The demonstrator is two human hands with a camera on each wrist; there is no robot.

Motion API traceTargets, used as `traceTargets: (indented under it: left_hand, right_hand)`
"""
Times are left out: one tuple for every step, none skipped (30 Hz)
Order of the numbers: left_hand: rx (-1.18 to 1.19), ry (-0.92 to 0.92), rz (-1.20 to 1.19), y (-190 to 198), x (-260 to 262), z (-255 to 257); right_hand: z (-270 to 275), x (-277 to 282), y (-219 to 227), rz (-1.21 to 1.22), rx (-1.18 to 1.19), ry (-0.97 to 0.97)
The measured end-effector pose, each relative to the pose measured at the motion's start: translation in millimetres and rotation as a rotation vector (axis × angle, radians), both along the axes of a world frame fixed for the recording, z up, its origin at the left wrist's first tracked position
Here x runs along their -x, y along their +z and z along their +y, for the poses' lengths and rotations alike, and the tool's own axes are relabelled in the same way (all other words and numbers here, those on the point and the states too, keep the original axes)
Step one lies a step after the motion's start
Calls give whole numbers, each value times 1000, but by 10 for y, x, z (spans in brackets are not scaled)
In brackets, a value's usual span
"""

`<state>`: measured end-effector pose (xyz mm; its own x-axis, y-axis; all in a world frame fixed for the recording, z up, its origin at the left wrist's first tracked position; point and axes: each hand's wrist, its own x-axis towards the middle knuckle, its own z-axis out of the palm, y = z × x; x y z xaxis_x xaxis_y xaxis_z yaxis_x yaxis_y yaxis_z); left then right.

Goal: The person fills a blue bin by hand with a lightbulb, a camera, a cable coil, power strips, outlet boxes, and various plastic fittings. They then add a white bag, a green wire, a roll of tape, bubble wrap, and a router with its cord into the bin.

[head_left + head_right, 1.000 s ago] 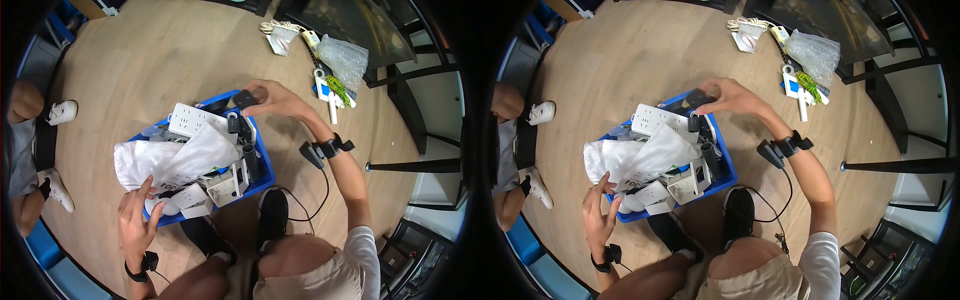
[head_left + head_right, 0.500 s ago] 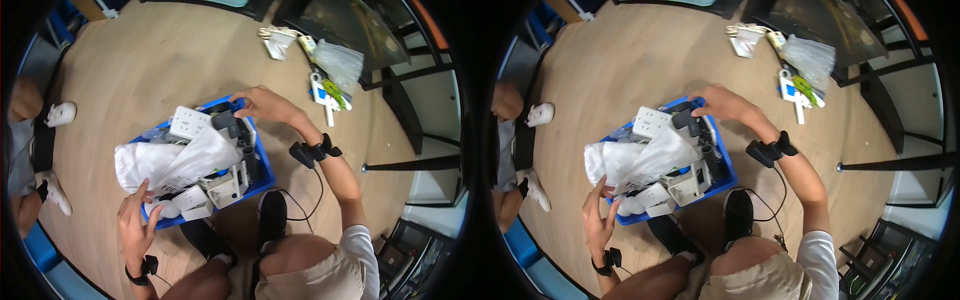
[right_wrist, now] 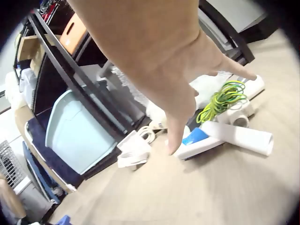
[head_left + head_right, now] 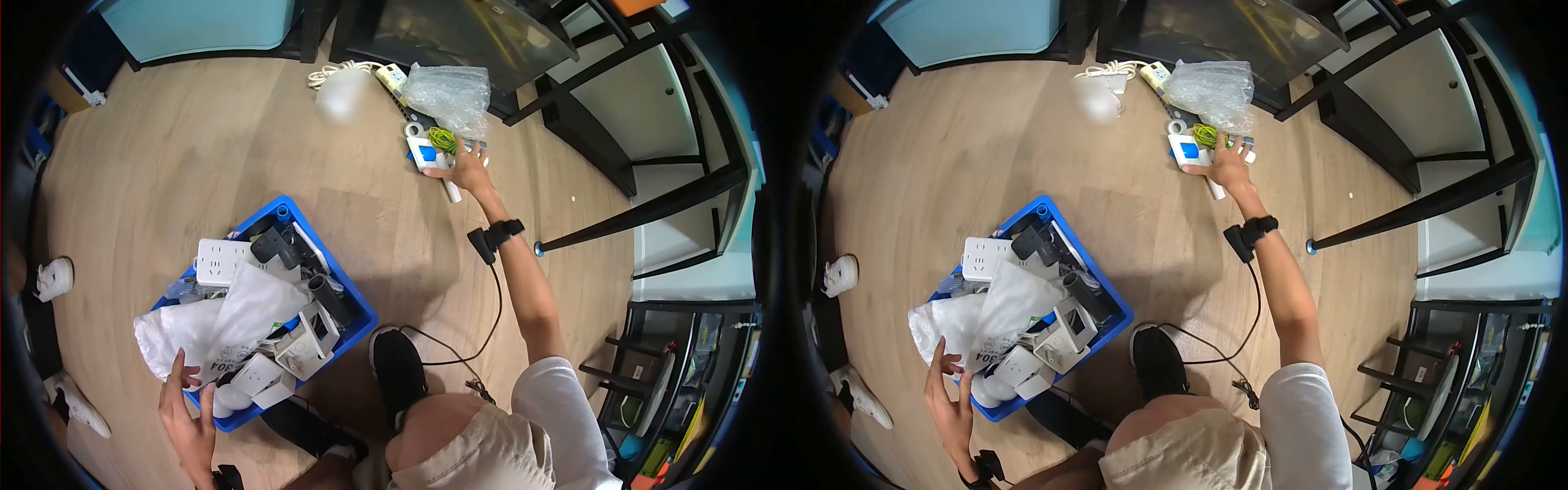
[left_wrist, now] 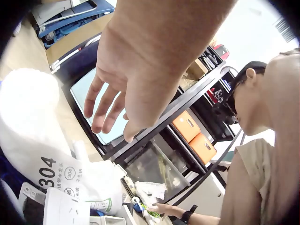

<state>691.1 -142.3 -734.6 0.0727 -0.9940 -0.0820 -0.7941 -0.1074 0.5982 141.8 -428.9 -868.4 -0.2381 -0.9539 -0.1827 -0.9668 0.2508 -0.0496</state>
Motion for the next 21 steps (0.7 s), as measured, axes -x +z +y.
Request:
traceTargets:
  left_hand:
    - [-5, -6, -4, -6, 10, -13]
    - [-1, -13, -6, -7, 31, -24]
    - [-20, -1, -10, 0, 49, -24]
    - [-37, 9, -15, 4, 63, -36]
    - [-33, 3, -17, 6, 75, -47]
    - [-27, -4, -22, 8, 84, -49]
    - [-22, -9, -27, 11, 90, -48]
    - [-24, -10, -29, 14, 92, -47]
    - [-36, 0, -26, 14, 94, -45]
    - [-46, 10, -21, 10, 99, -44]
    - [-46, 10, -20, 0, 95, -45]
    - [-40, 1, -17, -17, 88, -43]
    - [-37, -9, -13, -29, 87, -39]
    - [-37, -12, -11, -34, 91, -41]
    - [-43, -5, -9, -36, 94, -43]
    - [-50, 0, -9, -35, 91, -42]
    - [-50, 0, -10, -32, 85, -41]
    - [-49, 3, -6, -31, 83, -45]
    - [-46, 7, -3, -28, 81, -51]
    - [-45, 7, -3, -25, 75, -50]
    - [-37, 8, -3, -24, 68, -48]
  right_hand:
    - [-115, 127, -150, -24, -84, -25]
    - [-230, 248, -386, -19, -101, 17]
    - [-252, 250, -477, -21, -101, 9]
    - [-282, 175, -544, 2, -71, 41]
    - [-323, 95, -600, 25, -40, 76]
    - [-302, -14, -574, -74, -48, -27]
    - [-305, -99, -531, -76, -48, -28]
    - [-301, -179, -484, -26, -114, -40]
    - [-292, -207, -486, 24, -181, -51]
    - [-277, -208, -496, 42, -146, -41]
    - [-267, -208, -511, 43, -146, -41]
    - [-253, -190, -547, 13, -100, -19]
    - [-230, -166, -583, -17, -57, 2]
    - [-226, -158, -620, 12, -44, 31]
    - [-236, -126, -648, 13, -43, 29]
    - [-246, -98, -680, 21, -47, 87]
    - [-253, -79, -717, 29, -50, 147]
    - [-226, -118, -662, 29, -49, 148]
    - [-180, -155, -608, 46, -16, 138]
    - [-132, -198, -558, 63, 14, 128]
    - [-119, -188, -609, 63, 16, 129]
